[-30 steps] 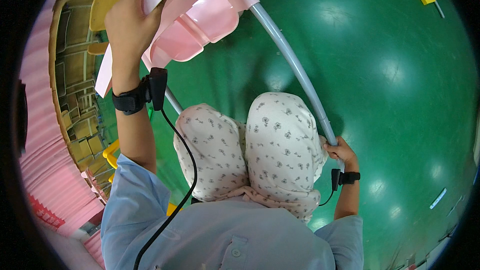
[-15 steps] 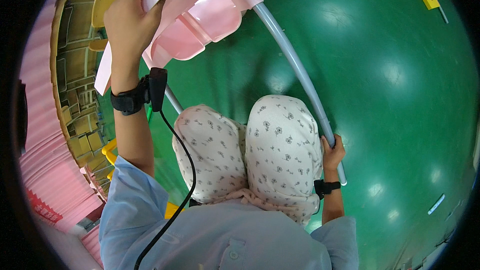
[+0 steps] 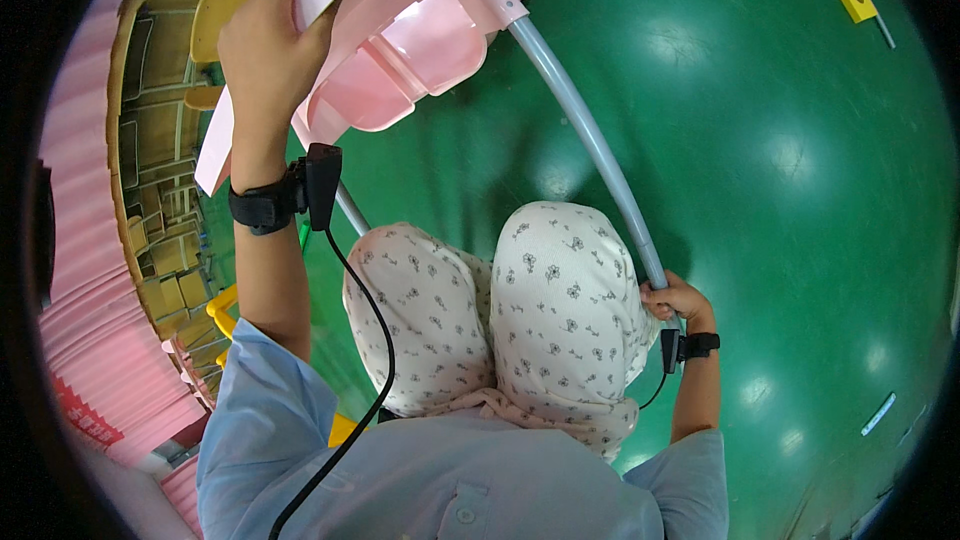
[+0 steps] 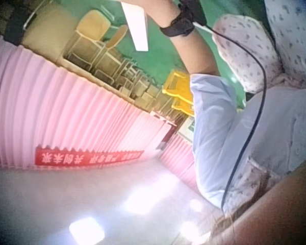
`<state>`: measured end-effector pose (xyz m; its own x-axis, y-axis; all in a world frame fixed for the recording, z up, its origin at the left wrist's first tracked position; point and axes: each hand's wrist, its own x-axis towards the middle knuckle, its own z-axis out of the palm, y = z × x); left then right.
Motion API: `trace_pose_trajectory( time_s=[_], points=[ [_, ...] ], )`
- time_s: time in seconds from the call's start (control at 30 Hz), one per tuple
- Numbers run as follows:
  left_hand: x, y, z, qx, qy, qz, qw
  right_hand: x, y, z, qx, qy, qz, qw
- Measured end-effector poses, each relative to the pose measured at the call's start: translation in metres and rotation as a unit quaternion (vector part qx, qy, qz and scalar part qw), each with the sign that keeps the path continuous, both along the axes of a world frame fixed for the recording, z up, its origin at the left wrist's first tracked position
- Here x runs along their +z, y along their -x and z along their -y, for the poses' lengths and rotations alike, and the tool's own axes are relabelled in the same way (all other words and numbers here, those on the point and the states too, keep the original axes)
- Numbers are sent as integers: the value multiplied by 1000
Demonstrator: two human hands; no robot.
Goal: The person assembles a pink chair by inserting gray metal legs into the base and then lifting the completed assembly.
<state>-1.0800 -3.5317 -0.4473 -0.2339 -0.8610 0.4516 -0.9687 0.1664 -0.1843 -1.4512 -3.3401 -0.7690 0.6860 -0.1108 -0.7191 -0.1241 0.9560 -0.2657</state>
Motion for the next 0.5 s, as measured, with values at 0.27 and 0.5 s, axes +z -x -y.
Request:
trace_pose_trajectory(
  time_s=[0.27, 0.5],
  points=[
    [14, -16, 8, -19, -21, 18, 999, 21, -33, -84, -74, 561, -483, 668],
    [22, -21, 35, -26, -79, 31, 996, 35, -20, -82, -27, 537, -542, 645]
  ],
)
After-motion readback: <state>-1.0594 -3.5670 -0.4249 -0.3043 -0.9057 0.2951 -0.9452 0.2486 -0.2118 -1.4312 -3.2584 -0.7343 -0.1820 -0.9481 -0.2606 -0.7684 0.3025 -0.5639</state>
